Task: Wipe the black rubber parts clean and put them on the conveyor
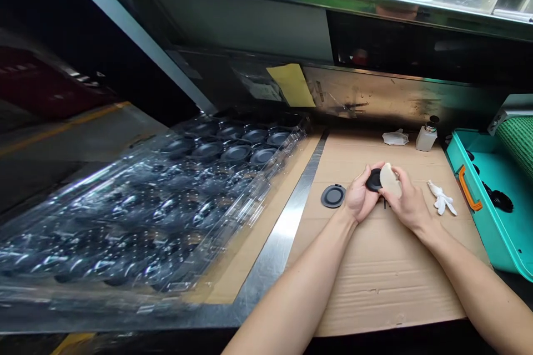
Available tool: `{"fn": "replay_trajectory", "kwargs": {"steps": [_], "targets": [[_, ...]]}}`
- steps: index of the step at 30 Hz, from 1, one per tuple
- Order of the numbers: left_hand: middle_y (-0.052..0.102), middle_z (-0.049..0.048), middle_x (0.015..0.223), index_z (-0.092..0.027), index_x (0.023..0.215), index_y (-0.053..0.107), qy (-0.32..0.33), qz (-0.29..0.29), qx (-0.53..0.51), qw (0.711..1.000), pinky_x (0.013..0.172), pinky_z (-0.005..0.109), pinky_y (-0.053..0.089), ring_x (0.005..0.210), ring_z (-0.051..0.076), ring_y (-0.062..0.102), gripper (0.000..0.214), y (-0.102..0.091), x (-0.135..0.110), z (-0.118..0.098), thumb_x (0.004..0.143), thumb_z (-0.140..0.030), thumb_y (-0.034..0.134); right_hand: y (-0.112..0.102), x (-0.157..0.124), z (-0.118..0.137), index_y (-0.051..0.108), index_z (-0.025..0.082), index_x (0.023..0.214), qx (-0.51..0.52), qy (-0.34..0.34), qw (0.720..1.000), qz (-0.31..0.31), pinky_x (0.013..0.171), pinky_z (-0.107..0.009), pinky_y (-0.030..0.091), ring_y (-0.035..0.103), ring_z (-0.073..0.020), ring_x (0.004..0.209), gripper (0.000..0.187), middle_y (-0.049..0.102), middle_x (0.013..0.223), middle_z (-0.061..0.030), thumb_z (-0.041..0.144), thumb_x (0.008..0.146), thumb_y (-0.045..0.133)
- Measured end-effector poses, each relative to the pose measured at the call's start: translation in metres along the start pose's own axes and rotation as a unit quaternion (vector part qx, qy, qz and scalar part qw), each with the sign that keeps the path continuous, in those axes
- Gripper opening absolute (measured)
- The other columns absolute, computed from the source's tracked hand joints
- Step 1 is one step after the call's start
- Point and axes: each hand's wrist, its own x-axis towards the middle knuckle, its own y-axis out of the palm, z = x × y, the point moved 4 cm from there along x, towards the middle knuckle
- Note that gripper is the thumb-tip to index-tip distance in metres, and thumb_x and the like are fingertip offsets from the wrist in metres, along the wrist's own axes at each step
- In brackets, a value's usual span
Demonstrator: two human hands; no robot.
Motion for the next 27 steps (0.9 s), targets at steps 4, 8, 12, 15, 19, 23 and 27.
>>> {"fn": "replay_trajectory", "kwargs": {"steps": [4,8,12,15,19,23,27], "targets": [[0.072,0.0171,0.126,-0.012,0.118,0.070,-0.027,0.004,0.015,1.000,0.116,0.046,0.043,0.123,0.027,0.065,0.039,0.002,-0.001,0.009,0.105,-0.036,0.043,0.018,-0.003,0.011,0.049,0.019,0.147,-0.166,-0.005,0.984,0.061,0.066,-0.029,0.054,0.073,-0.0230,0.084,0.048,0.074,0.117,-0.0133,0.037,0.104,0.043],[0.072,0.0152,0.126,-0.012,0.111,0.071,0.013,-0.012,0.004,1.000,0.117,0.041,0.043,0.125,0.025,0.064,0.041,0.002,0.001,0.012,0.107,-0.034,0.037,0.024,0.007,0.016,0.050,0.014,0.147,-0.228,0.032,0.972,0.037,0.063,-0.026,0.052,0.072,-0.0214,0.079,0.049,0.075,0.112,-0.0151,0.036,0.106,0.035],[0.072,0.0153,0.125,-0.012,0.115,0.071,0.012,-0.026,0.009,1.000,0.116,0.043,0.045,0.125,0.026,0.065,0.038,0.000,0.004,0.015,0.106,-0.034,0.041,0.029,0.008,0.015,0.050,0.016,0.146,-0.238,0.024,0.969,0.055,0.064,-0.026,0.053,0.072,-0.0208,0.080,0.048,0.073,0.115,-0.0153,0.037,0.106,0.036],[0.073,0.0158,0.123,-0.011,0.116,0.070,0.015,-0.020,0.003,1.000,0.114,0.043,0.046,0.122,0.026,0.066,0.039,-0.001,0.004,0.015,0.106,-0.033,0.040,0.027,0.007,0.008,0.051,0.016,0.144,-0.226,0.035,0.972,0.048,0.065,-0.027,0.053,0.072,-0.0216,0.082,0.046,0.072,0.116,-0.0157,0.036,0.106,0.035],[0.074,0.0165,0.118,-0.010,0.109,0.070,0.001,-0.022,0.014,1.000,0.111,0.042,0.049,0.117,0.025,0.068,0.034,-0.003,0.004,0.017,0.105,-0.031,0.044,0.026,0.005,0.002,0.052,0.016,0.143,-0.196,0.001,0.979,0.049,0.064,-0.029,0.053,0.072,-0.0233,0.078,0.047,0.073,0.109,-0.0153,0.038,0.105,0.037],[0.074,0.0159,0.113,-0.011,0.099,0.070,-0.011,-0.026,0.016,0.999,0.109,0.040,0.049,0.115,0.025,0.069,0.032,-0.004,0.004,0.018,0.105,-0.030,0.045,0.024,0.003,-0.003,0.051,0.016,0.144,-0.177,0.005,0.983,0.039,0.065,-0.029,0.053,0.072,-0.0233,0.077,0.047,0.074,0.105,-0.0147,0.038,0.105,0.037],[0.074,0.0163,0.114,-0.010,0.101,0.070,-0.032,-0.035,0.024,0.999,0.108,0.042,0.051,0.114,0.025,0.069,0.033,-0.003,0.002,0.016,0.105,-0.028,0.042,0.013,0.009,-0.013,0.056,0.017,0.136,-0.151,0.035,0.988,0.027,0.068,-0.031,0.053,0.073,-0.0255,0.083,0.042,0.075,0.106,-0.0136,0.040,0.104,0.040]]}}
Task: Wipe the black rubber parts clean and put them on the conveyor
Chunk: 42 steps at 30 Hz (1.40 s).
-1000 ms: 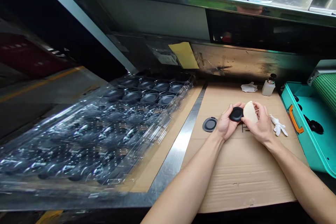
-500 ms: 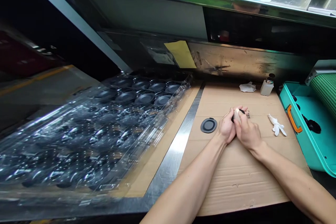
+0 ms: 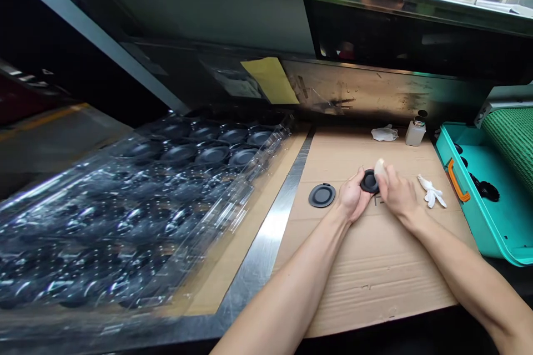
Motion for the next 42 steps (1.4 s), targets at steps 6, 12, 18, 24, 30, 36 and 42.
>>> {"fn": "replay_trajectory", "kwargs": {"steps": [6,12,18,24,30,36,42], "targets": [[0.070,0.0223,0.124,-0.008,0.110,0.067,-0.036,0.025,-0.028,0.999,0.081,0.039,0.061,0.107,0.028,0.072,0.042,0.004,-0.007,-0.014,0.107,-0.037,0.036,-0.021,0.002,-0.027,0.051,0.020,0.138,0.115,0.089,0.983,-0.113,0.077,-0.036,0.053,0.072,-0.0285,0.092,0.048,0.075,0.111,-0.0121,0.050,0.101,0.044],[0.072,0.0196,0.120,-0.012,0.125,0.064,-0.130,0.042,-0.086,0.987,0.057,0.022,0.057,0.085,0.019,0.075,0.045,0.005,-0.017,-0.022,0.108,-0.037,0.031,-0.013,0.002,-0.044,0.055,0.020,0.133,0.140,0.125,0.976,-0.108,0.075,-0.039,0.051,0.069,-0.0265,0.075,0.052,0.075,0.094,-0.0101,0.056,0.097,0.048],[0.073,0.0220,0.115,-0.009,0.130,0.060,-0.169,0.049,-0.116,0.978,0.055,0.021,0.058,0.094,0.025,0.077,0.047,0.005,-0.016,-0.020,0.108,-0.038,0.028,-0.006,0.004,-0.044,0.058,0.021,0.131,0.113,0.113,0.984,-0.076,0.074,-0.039,0.050,0.067,-0.0269,0.076,0.054,0.074,0.093,-0.0102,0.059,0.094,0.050],[0.070,0.0255,0.120,-0.008,0.115,0.063,-0.150,0.048,-0.113,0.981,0.065,0.030,0.061,0.107,0.032,0.073,0.042,0.005,-0.014,-0.021,0.106,-0.037,0.033,-0.011,0.006,-0.049,0.059,0.020,0.130,0.105,0.132,0.981,-0.100,0.074,-0.038,0.047,0.065,-0.0260,0.076,0.054,0.073,0.090,-0.0087,0.059,0.094,0.051],[0.065,0.0243,0.133,-0.010,0.108,0.065,-0.105,0.058,-0.135,0.984,0.079,0.044,0.061,0.118,0.036,0.068,0.033,0.008,-0.017,-0.029,0.095,-0.020,0.037,-0.013,0.009,-0.044,0.066,0.021,0.120,0.144,0.136,0.979,-0.050,0.072,-0.034,0.047,0.065,-0.0236,0.075,0.047,0.073,0.082,-0.0056,0.057,0.095,0.050],[0.067,0.0220,0.131,-0.012,0.128,0.061,-0.083,0.042,-0.124,0.988,0.083,0.041,0.062,0.119,0.032,0.068,0.037,0.007,-0.015,-0.034,0.103,-0.029,0.040,-0.046,0.014,-0.047,0.076,0.021,0.101,-0.055,0.015,0.998,-0.036,0.086,-0.042,0.046,0.063,-0.0294,0.101,0.038,0.073,0.106,-0.0138,0.047,0.096,0.048],[0.072,0.0229,0.107,-0.003,0.126,0.062,-0.133,0.019,-0.157,0.978,0.059,0.020,0.060,0.089,0.023,0.074,0.065,0.005,-0.014,-0.031,0.103,-0.058,0.037,-0.060,0.015,-0.095,0.074,0.024,0.083,-0.140,0.117,0.970,0.158,0.064,-0.035,0.040,0.061,-0.0259,0.071,0.021,0.072,0.077,-0.0092,0.043,0.082,0.067]]}}
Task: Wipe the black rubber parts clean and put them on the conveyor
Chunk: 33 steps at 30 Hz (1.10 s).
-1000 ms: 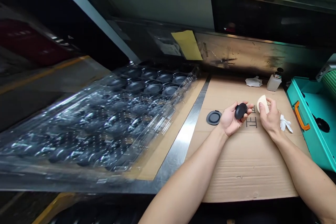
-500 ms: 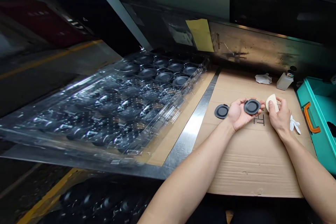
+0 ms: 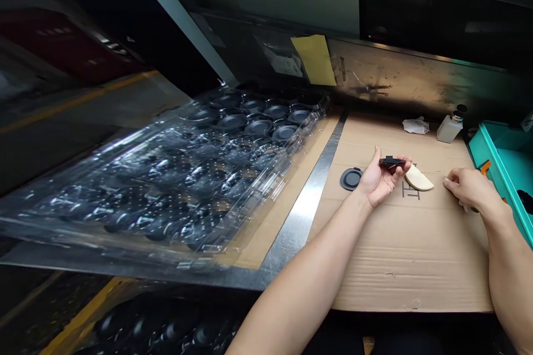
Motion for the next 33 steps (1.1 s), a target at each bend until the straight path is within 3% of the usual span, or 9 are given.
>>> {"fn": "replay_trajectory", "kwargs": {"steps": [2,6,9,14,18,23,27,33], "targets": [[0.072,0.0204,0.096,-0.001,0.122,0.064,-0.008,-0.004,0.002,1.000,0.056,0.018,0.058,0.078,0.019,0.073,0.072,-0.001,-0.001,0.000,0.101,-0.063,0.035,-0.002,0.001,0.007,0.073,0.025,0.082,0.066,-0.048,0.997,-0.003,0.063,-0.033,0.039,0.060,-0.0227,0.068,0.020,0.070,0.074,-0.0057,0.039,0.089,0.060],[0.073,0.0200,0.089,0.001,0.121,0.066,-0.015,-0.010,0.036,0.999,0.056,0.020,0.059,0.071,0.018,0.072,0.077,-0.001,-0.002,0.003,0.101,-0.064,0.029,-0.021,-0.007,0.041,0.071,0.022,0.090,0.209,-0.162,0.956,-0.128,0.071,-0.032,0.044,0.063,-0.0211,0.080,0.025,0.072,0.087,-0.0056,0.040,0.095,0.054],[0.073,0.0192,0.084,-0.001,0.114,0.069,-0.017,-0.017,0.114,0.993,0.054,0.022,0.058,0.065,0.018,0.071,0.077,-0.003,-0.002,0.013,0.101,-0.065,0.027,-0.025,-0.019,0.065,0.070,0.021,0.095,0.263,-0.203,0.930,-0.155,0.076,-0.032,0.046,0.063,-0.0207,0.087,0.026,0.071,0.093,-0.0067,0.040,0.098,0.053],[0.070,0.0123,0.067,-0.010,0.093,0.070,-0.018,0.024,0.273,0.962,0.043,0.022,0.053,0.053,0.018,0.068,0.063,-0.006,0.001,0.039,0.100,-0.064,0.039,-0.005,-0.030,0.089,0.070,0.021,0.099,0.261,-0.269,0.920,-0.115,0.077,-0.030,0.047,0.062,-0.0184,0.084,0.024,0.066,0.091,-0.0058,0.031,0.100,0.049],[0.064,0.0092,0.057,-0.012,0.080,0.067,-0.005,-0.005,0.339,0.941,0.037,0.021,0.048,0.045,0.016,0.062,0.063,-0.007,0.000,0.045,0.103,-0.061,0.033,0.009,-0.032,0.094,0.070,0.020,0.097,0.180,-0.289,0.934,-0.107,0.077,-0.029,0.045,0.060,-0.0189,0.086,0.023,0.066,0.094,-0.0068,0.024,0.099,0.047],[0.062,0.0069,0.056,-0.013,0.074,0.063,0.002,-0.040,0.402,0.915,0.034,0.020,0.042,0.040,0.013,0.056,0.067,-0.002,-0.002,0.046,0.103,-0.062,0.028,0.007,-0.031,0.092,0.069,0.019,0.087,0.093,-0.281,0.952,-0.073,0.071,-0.030,0.040,0.057,-0.0192,0.079,0.019,0.066,0.086,-0.0066,0.021,0.094,0.052],[0.059,0.0057,0.052,-0.014,0.067,0.061,0.013,-0.052,0.444,0.894,0.034,0.020,0.040,0.037,0.012,0.054,0.069,-0.002,-0.001,0.048,0.103,-0.063,0.029,0.002,-0.030,0.092,0.068,0.018,0.086,0.103,-0.302,0.944,-0.080,0.074,-0.029,0.042,0.058,-0.0188,0.081,0.021,0.067,0.088,-0.0072,0.019,0.095,0.049],[0.061,0.0072,0.053,-0.013,0.066,0.062,0.009,-0.041,0.454,0.890,0.034,0.020,0.040,0.037,0.011,0.054,0.071,-0.001,-0.001,0.050,0.104,-0.061,0.025,0.005,-0.029,0.090,0.067,0.018,0.083,0.120,-0.305,0.944,-0.048,0.071,-0.029,0.040,0.058,-0.0175,0.076,0.018,0.066,0.082,-0.0053,0.019,0.094,0.053]]}}
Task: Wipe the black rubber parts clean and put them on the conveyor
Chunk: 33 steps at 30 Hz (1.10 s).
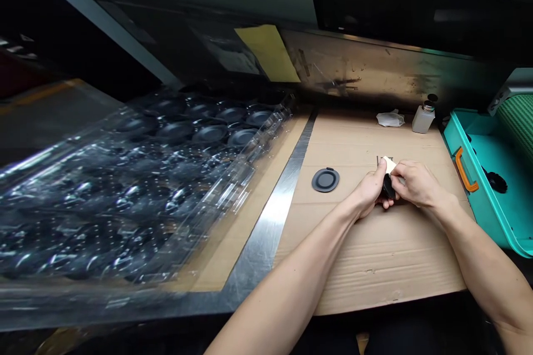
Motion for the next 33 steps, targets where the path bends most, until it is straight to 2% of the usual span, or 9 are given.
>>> {"fn": "replay_trajectory", "kwargs": {"steps": [5,9,14,17,19,24,26,29,33], "targets": [[0.059,0.0053,0.052,-0.014,0.069,0.061,-0.001,-0.015,-0.008,1.000,0.034,0.021,0.040,0.036,0.012,0.053,0.067,0.000,-0.001,-0.002,0.105,-0.059,0.027,-0.002,0.001,0.002,0.066,0.018,0.085,-0.002,-0.001,1.000,-0.029,0.074,-0.028,0.041,0.059,-0.0177,0.079,0.017,0.067,0.086,-0.0064,0.017,0.093,0.051],[0.060,0.0064,0.052,-0.013,0.066,0.061,0.001,-0.015,0.011,1.000,0.034,0.020,0.040,0.037,0.012,0.053,0.069,0.000,-0.001,-0.002,0.104,-0.059,0.027,0.002,0.001,0.002,0.065,0.019,0.080,-0.009,0.013,1.000,-0.004,0.069,-0.028,0.039,0.057,-0.0173,0.073,0.015,0.066,0.080,-0.0045,0.017,0.091,0.054],[0.057,0.0042,0.050,-0.014,0.068,0.060,0.009,-0.038,0.000,0.999,0.033,0.020,0.040,0.035,0.012,0.052,0.066,-0.002,0.001,0.001,0.104,-0.060,0.029,0.003,0.001,0.005,0.065,0.018,0.082,-0.029,0.014,0.999,-0.041,0.073,-0.028,0.040,0.058,-0.0176,0.077,0.018,0.068,0.085,-0.0069,0.018,0.093,0.051],[0.060,0.0059,0.052,-0.013,0.069,0.062,0.006,-0.016,0.004,1.000,0.034,0.020,0.042,0.036,0.012,0.053,0.067,-0.001,0.000,0.001,0.103,-0.062,0.030,0.001,0.000,0.003,0.066,0.019,0.080,-0.002,0.024,1.000,-0.010,0.067,-0.028,0.039,0.058,-0.0164,0.072,0.016,0.067,0.081,-0.0049,0.017,0.089,0.054],[0.062,0.0080,0.055,-0.012,0.073,0.064,-0.007,0.002,-0.016,1.000,0.035,0.020,0.043,0.038,0.012,0.054,0.067,-0.002,0.000,0.000,0.103,-0.061,0.029,-0.004,-0.002,0.000,0.067,0.020,0.077,0.046,0.035,0.998,-0.012,0.065,-0.027,0.038,0.058,-0.0151,0.068,0.015,0.067,0.077,-0.0025,0.018,0.087,0.055],[0.065,0.0135,0.063,-0.004,0.091,0.067,-0.101,0.019,-0.161,0.982,0.036,0.018,0.044,0.043,0.012,0.056,0.072,-0.011,-0.002,-0.006,0.106,-0.053,0.016,-0.023,-0.005,-0.023,0.070,0.020,0.078,0.151,0.137,0.963,-0.174,0.066,-0.027,0.043,0.063,-0.0160,0.069,0.018,0.071,0.075,-0.0026,0.030,0.086,0.058],[0.064,0.0134,0.063,0.000,0.100,0.067,-0.129,0.017,-0.209,0.969,0.037,0.017,0.044,0.044,0.011,0.055,0.072,-0.015,-0.004,-0.010,0.106,-0.050,0.016,-0.022,-0.005,-0.033,0.071,0.020,0.078,0.165,0.180,0.950,-0.196,0.065,-0.028,0.044,0.063,-0.0170,0.068,0.021,0.072,0.074,-0.0033,0.034,0.086,0.058],[0.063,0.0122,0.063,0.003,0.110,0.065,-0.143,0.016,-0.252,0.957,0.036,0.015,0.045,0.044,0.011,0.054,0.070,-0.018,-0.005,-0.014,0.106,-0.049,0.018,-0.015,-0.004,-0.044,0.069,0.020,0.074,0.129,0.217,0.950,-0.182,0.065,-0.028,0.044,0.063,-0.0176,0.065,0.022,0.071,0.071,-0.0033,0.035,0.085,0.058],[0.063,0.0119,0.064,0.003,0.112,0.065,-0.150,0.028,-0.274,0.950,0.037,0.015,0.045,0.045,0.011,0.054,0.073,-0.019,-0.006,-0.014,0.106,-0.052,0.017,-0.012,-0.006,-0.053,0.071,0.020,0.078,0.007,0.234,0.964,-0.128,0.068,-0.031,0.042,0.064,-0.0206,0.073,0.021,0.072,0.077,-0.0058,0.030,0.086,0.054]]}}
